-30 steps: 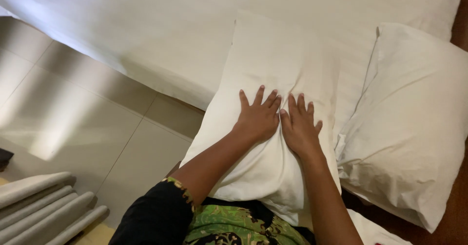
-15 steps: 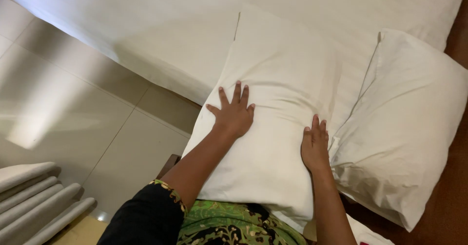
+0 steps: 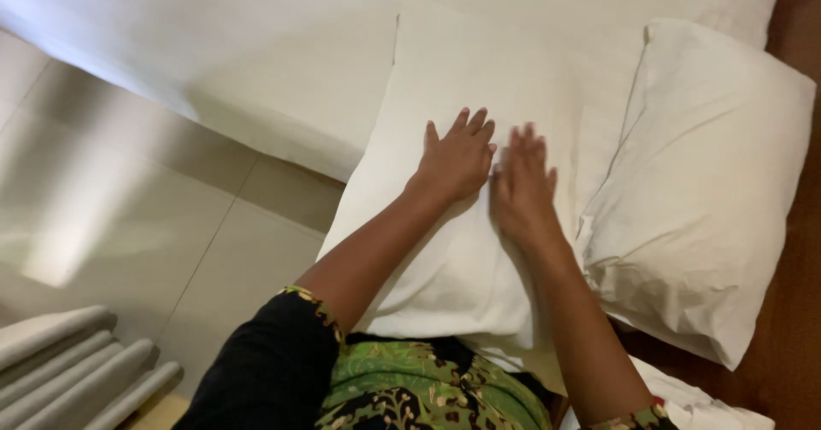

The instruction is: The person smooths a white pillow on a bed, then picks up a red pillowcase and inserts the pillow into it. They adjust the pillowcase to fit snugly and smooth the surface, revealing a logo on the front.

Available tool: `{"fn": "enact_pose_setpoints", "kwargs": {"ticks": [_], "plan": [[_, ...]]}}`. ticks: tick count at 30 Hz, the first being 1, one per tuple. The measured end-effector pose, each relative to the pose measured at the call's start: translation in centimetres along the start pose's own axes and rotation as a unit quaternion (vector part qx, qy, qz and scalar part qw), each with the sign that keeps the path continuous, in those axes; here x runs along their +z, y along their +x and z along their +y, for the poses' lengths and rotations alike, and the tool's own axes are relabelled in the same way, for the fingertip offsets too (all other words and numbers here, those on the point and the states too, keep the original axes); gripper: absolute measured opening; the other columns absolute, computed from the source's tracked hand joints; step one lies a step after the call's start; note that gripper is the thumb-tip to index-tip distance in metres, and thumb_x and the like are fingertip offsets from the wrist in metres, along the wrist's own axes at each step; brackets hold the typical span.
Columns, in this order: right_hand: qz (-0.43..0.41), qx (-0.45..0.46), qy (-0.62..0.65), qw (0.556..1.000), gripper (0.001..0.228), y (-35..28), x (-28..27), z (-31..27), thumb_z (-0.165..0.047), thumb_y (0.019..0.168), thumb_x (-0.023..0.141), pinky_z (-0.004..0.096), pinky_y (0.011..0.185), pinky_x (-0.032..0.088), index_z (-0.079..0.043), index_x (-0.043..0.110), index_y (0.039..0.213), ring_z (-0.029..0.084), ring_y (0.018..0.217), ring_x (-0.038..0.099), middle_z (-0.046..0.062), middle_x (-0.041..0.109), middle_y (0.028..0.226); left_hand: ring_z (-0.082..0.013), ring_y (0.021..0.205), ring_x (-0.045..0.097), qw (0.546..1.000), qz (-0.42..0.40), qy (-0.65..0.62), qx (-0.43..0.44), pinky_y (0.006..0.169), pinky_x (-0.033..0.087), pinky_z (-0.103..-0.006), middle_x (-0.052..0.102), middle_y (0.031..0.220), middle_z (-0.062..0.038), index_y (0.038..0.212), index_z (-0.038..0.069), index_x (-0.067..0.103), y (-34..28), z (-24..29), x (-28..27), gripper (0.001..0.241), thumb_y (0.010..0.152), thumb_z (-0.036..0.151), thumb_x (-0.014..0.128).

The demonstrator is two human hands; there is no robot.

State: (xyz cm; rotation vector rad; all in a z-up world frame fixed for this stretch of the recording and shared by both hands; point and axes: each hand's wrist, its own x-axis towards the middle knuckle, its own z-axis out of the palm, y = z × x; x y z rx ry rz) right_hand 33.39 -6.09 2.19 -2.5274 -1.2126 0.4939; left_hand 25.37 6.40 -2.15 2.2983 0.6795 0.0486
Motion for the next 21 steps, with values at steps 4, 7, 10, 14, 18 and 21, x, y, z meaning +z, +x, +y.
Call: {"fn": "enact_pose_setpoints", "kwargs": {"ticks": [4,7,10,14,18,21], "plan": [[-0.083,0.017,-0.085,0.993,0.061,4.6,3.2,1.5,-0.034,0.107,0.030,0.073,0.120,0.005,-0.017,0.020,0.165,0.034,0.159,0.003,0.011,0.009,0.173,-0.0329,0.157,0.022,0.997,-0.046,0.057,-0.011,0.120,0.019,-0.0689,0.029,0.168,-0.008,0.158,0.016,0.038,3.8,-2.2,2.9,0.054,0.110,0.034,0.024],[-0.120,0.052,-0.120,0.984,0.061,6.1,4.8,4.1,-0.052,0.108,0.026,0.076,0.117,0.004,-0.032,0.021,0.165,0.030,0.160,0.002,0.002,0.008,0.174,-0.0349,0.157,0.020,0.991,-0.076,0.101,-0.042,0.123,0.019,-0.0634,0.026,0.170,-0.008,0.161,0.020,0.033,3.2,-3.2,2.8,0.055,0.110,0.037,0.023],[-0.113,0.096,-0.097,0.984,0.060,6.7,5.5,5.8,-0.054,0.108,0.024,0.079,0.115,0.004,-0.038,0.017,0.165,0.029,0.160,0.001,0.002,0.004,0.174,-0.0348,0.159,0.014,0.986,-0.096,0.106,-0.086,0.124,0.014,-0.0622,0.019,0.172,-0.007,0.164,0.022,0.027,2.4,-3.5,1.7,0.058,0.109,0.040,0.022],[-0.088,0.171,-0.044,0.980,0.059,7.3,6.7,9.9,-0.055,0.108,0.019,0.085,0.110,0.006,-0.041,0.012,0.165,0.030,0.159,-0.001,0.002,0.002,0.174,-0.0325,0.160,0.003,0.975,-0.116,0.089,-0.169,0.122,0.007,-0.0673,0.010,0.174,-0.002,0.166,0.022,0.019,2.1,-4.8,1.6,0.062,0.108,0.044,0.017],[-0.082,0.239,-0.009,0.967,0.060,5.8,6.5,10.9,-0.050,0.109,0.015,0.085,0.110,0.018,-0.037,0.005,0.166,0.036,0.159,0.003,0.003,-0.002,0.174,-0.0327,0.160,-0.001,0.972,-0.107,0.063,-0.198,0.121,0.006,-0.0714,0.006,0.175,-0.001,0.167,0.020,0.015,1.2,-4.8,1.3,0.064,0.108,0.045,0.016],[-0.078,0.286,0.006,0.955,0.063,4.7,6.7,11.2,-0.052,0.108,0.014,0.080,0.110,0.025,-0.036,0.002,0.167,0.041,0.157,0.011,0.006,0.001,0.174,-0.0353,0.159,-0.005,0.964,-0.112,0.050,-0.237,0.118,0.006,-0.0762,0.001,0.175,-0.001,0.167,0.017,0.011,0.7,-4.5,1.2,0.067,0.107,0.047,0.016]]}}
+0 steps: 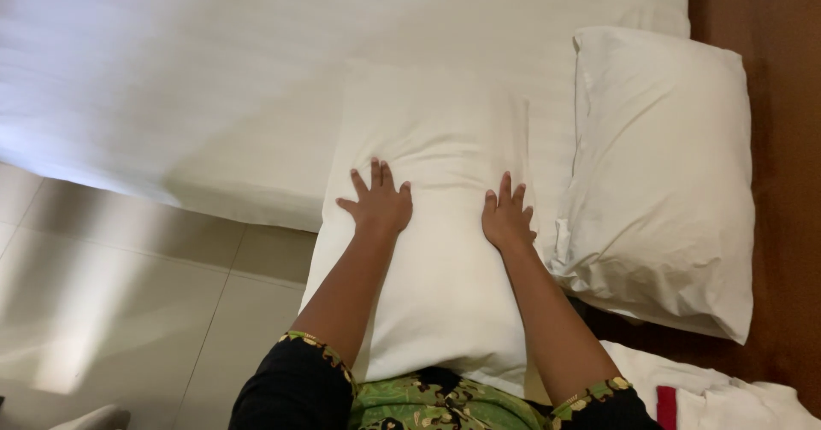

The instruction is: The person smooths a white pillow on a bed, then picks up a red pillowcase and inserts the pillow into it. They adjust the pillowcase to fit snugly and smooth the surface, revealing a logo on the front.

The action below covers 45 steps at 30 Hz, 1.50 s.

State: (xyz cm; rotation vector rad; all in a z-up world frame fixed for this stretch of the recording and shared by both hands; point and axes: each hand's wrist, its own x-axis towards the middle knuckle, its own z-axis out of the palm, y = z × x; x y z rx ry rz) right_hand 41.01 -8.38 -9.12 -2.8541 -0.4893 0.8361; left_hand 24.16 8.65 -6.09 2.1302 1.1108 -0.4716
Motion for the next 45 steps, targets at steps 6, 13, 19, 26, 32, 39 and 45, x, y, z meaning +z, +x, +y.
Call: {"fn": "enact_pose_setpoints", "kwargs": {"ticks": [6,13,19,26,32,39,45], "plan": [[0.008,0.057,0.036,0.998,0.085,1.4,2.2,3.2,-0.081,0.098,0.012,0.073,0.104,0.037,-0.033,0.000,0.167,0.050,0.142,0.041,0.020,0.027,0.165,-0.0473,0.156,0.007,0.998,0.007,-0.023,-0.059,0.108,0.024,-0.0822,0.001,0.175,-0.006,0.167,0.013,0.009,0.3,-1.8,0.9,0.076,0.105,0.056,0.016],[0.057,0.036,0.091,0.994,0.080,-0.1,1.7,4.7,-0.070,0.105,0.022,0.057,0.082,0.056,-0.008,0.030,0.155,0.046,0.109,0.069,0.032,0.067,0.119,-0.0488,0.137,0.047,0.995,0.032,-0.065,-0.075,0.101,0.046,-0.0602,0.034,0.158,-0.022,0.168,0.023,0.010,-0.5,-5.5,1.2,0.074,0.105,0.062,0.016],[0.088,-0.014,0.121,0.989,0.064,-8.1,-2.3,2.5,-0.054,0.109,0.031,0.056,0.079,0.057,-0.004,0.035,0.149,0.044,0.104,0.071,0.033,0.070,0.114,-0.0446,0.131,0.058,0.994,0.045,-0.096,-0.016,0.104,0.049,-0.0528,0.061,0.138,-0.027,0.160,0.020,0.039,-3.9,-8.4,-0.1,0.068,0.106,0.060,0.025],[0.102,-0.019,0.108,0.989,0.065,-9.5,-1.9,2.0,-0.039,0.111,0.029,0.058,0.095,0.053,-0.001,0.016,0.162,0.046,0.126,0.060,0.037,0.060,0.132,-0.0421,0.121,0.063,0.993,0.074,0.091,-0.007,0.095,0.052,-0.0503,0.057,0.133,-0.025,0.144,0.000,0.052,3.9,-8.4,4.0,0.076,0.104,0.059,0.025],[0.143,-0.250,-0.020,0.957,0.066,-7.6,-2.8,-1.6,-0.025,0.109,0.036,0.068,0.117,0.014,-0.013,0.008,0.167,0.045,0.154,0.012,0.023,0.016,0.169,-0.0466,0.157,0.010,0.958,0.076,0.057,0.272,0.120,0.014,-0.0686,0.014,0.170,-0.026,0.162,-0.003,0.021,-2.5,6.1,-4.2,0.063,0.107,0.022,0.037],[0.009,-0.278,-0.083,0.957,0.060,-6.2,-0.4,-2.1,-0.032,0.110,0.025,0.069,0.118,0.005,-0.017,0.011,0.166,0.036,0.158,0.003,0.010,0.009,0.173,-0.0372,0.159,-0.003,0.953,0.015,0.178,0.244,0.119,0.000,-0.0746,0.004,0.175,-0.003,0.167,0.028,0.011,10.3,8.1,0.3,0.063,0.106,0.037,0.023],[0.074,-0.308,-0.061,0.947,0.059,-5.6,1.1,-0.8,-0.034,0.106,0.034,0.059,0.118,0.012,-0.022,0.023,0.162,0.027,0.158,0.010,-0.001,0.016,0.172,-0.0280,0.158,-0.001,0.968,0.150,0.085,0.180,0.113,0.000,-0.0812,0.015,0.171,0.003,0.161,0.029,0.026,16.2,6.6,2.7,0.062,0.103,0.052,0.029]]}}
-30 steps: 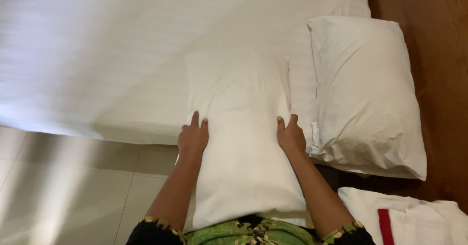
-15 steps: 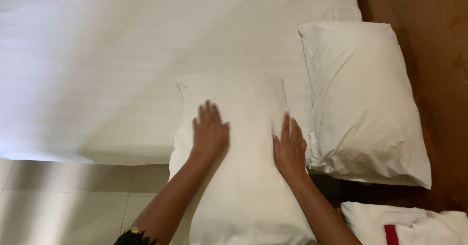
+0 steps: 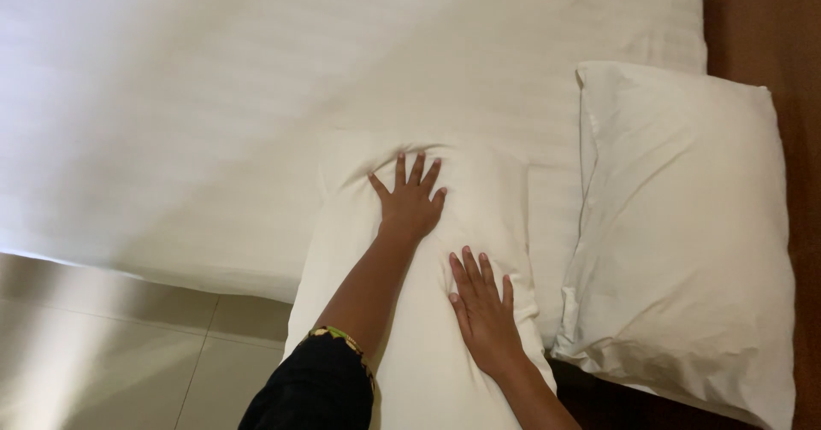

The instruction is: The person smooths a white pillow on a bed, then picks up a red pillowcase and inserts the pillow into it. They adjust the pillowcase to fit snugly and smooth the surface, revealing a logo on the front.

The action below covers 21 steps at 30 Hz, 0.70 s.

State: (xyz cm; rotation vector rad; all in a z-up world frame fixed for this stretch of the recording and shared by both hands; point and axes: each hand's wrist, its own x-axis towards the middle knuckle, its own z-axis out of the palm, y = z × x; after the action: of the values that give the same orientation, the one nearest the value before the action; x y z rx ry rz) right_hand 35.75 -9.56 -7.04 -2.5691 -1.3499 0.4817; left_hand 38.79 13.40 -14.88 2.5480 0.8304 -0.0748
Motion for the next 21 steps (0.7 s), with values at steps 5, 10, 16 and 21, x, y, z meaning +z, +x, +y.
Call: {"fn": "enact_pose_setpoints", "kwargs": {"ticks": [5,10,16,21], "plan": [[0.000,0.002,0.034,0.999,0.059,-0.5,-0.5,-0.6,-0.034,0.106,0.031,0.058,0.119,0.005,-0.022,0.022,0.163,0.025,0.159,0.006,-0.002,0.013,0.173,-0.0332,0.157,-0.005,0.995,-0.033,-0.026,-0.096,0.113,0.005,-0.0819,0.011,0.172,0.002,0.164,0.028,0.014,2.2,-2.5,-1.8,0.066,0.104,0.055,0.021],[0.006,-0.004,0.080,0.997,0.058,-0.8,-0.7,-1.0,-0.030,0.106,0.033,0.057,0.120,0.003,-0.018,0.025,0.162,0.027,0.159,0.006,0.003,0.016,0.173,-0.0303,0.157,0.004,0.974,-0.034,-0.119,-0.188,0.113,0.014,-0.0799,0.017,0.171,0.004,0.161,0.027,0.025,2.6,-5.9,-2.4,0.067,0.102,0.057,0.028],[-0.002,-0.002,0.093,0.996,0.058,-0.3,-0.4,-1.1,-0.031,0.106,0.032,0.059,0.119,0.003,-0.018,0.025,0.162,0.028,0.159,0.006,0.004,0.016,0.173,-0.0369,0.157,0.005,0.945,-0.027,-0.214,-0.245,0.108,0.037,-0.0672,0.016,0.172,0.002,0.162,0.027,0.027,1.9,-8.7,-1.2,0.077,0.096,0.067,0.032],[0.020,-0.001,0.083,0.996,0.057,-0.1,0.1,-0.8,-0.030,0.105,0.034,0.058,0.119,0.005,-0.019,0.027,0.161,0.027,0.159,0.008,0.003,0.018,0.173,-0.0418,0.147,0.030,0.935,-0.006,-0.242,-0.258,0.114,0.039,-0.0564,0.016,0.171,-0.002,0.162,0.026,0.025,-0.2,-9.1,-0.5,0.075,0.098,0.064,0.034]]}}
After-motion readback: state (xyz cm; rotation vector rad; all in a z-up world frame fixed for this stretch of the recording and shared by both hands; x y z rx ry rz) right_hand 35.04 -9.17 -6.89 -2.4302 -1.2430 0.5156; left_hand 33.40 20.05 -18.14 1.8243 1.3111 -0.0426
